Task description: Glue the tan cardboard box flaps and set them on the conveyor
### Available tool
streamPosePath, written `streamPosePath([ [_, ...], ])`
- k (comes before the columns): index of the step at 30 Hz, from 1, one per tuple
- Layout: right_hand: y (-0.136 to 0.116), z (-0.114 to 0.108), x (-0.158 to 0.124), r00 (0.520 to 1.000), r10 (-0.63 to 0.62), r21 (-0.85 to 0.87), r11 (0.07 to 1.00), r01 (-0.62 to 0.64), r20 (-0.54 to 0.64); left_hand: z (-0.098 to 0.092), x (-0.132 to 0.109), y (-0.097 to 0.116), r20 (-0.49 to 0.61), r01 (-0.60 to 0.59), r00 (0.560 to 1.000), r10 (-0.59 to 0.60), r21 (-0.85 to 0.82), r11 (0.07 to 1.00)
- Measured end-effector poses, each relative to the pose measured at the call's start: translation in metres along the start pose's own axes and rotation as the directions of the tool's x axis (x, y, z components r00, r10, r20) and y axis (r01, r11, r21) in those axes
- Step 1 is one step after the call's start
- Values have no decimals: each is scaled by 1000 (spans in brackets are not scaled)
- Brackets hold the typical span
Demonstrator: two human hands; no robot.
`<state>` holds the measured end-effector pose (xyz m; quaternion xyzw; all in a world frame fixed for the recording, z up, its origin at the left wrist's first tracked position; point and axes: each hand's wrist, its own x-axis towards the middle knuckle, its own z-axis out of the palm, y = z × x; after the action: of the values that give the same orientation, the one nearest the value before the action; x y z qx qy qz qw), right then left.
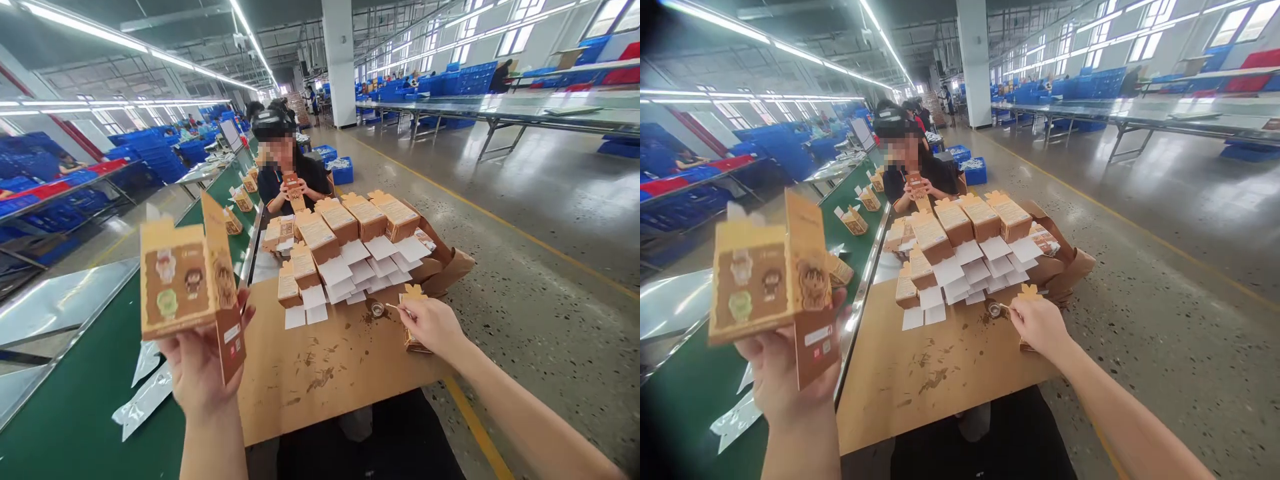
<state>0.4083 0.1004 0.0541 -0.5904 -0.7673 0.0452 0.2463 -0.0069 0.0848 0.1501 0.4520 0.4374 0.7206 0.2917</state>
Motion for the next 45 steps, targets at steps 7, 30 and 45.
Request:
streamPosePath([
  [7, 4, 17, 37, 946, 48, -201, 979, 19, 320, -70, -101, -63, -149, 406, 889, -433, -179, 896],
  [30, -152, 142, -101, 970, -242, 312, 924, 222, 25, -45, -140, -108, -40, 595, 801, -597, 155, 788],
  [45, -110, 110, -113, 997, -33, 351, 935, 57, -75, -50, -167, -117, -15, 287, 937, -348, 600, 746],
])
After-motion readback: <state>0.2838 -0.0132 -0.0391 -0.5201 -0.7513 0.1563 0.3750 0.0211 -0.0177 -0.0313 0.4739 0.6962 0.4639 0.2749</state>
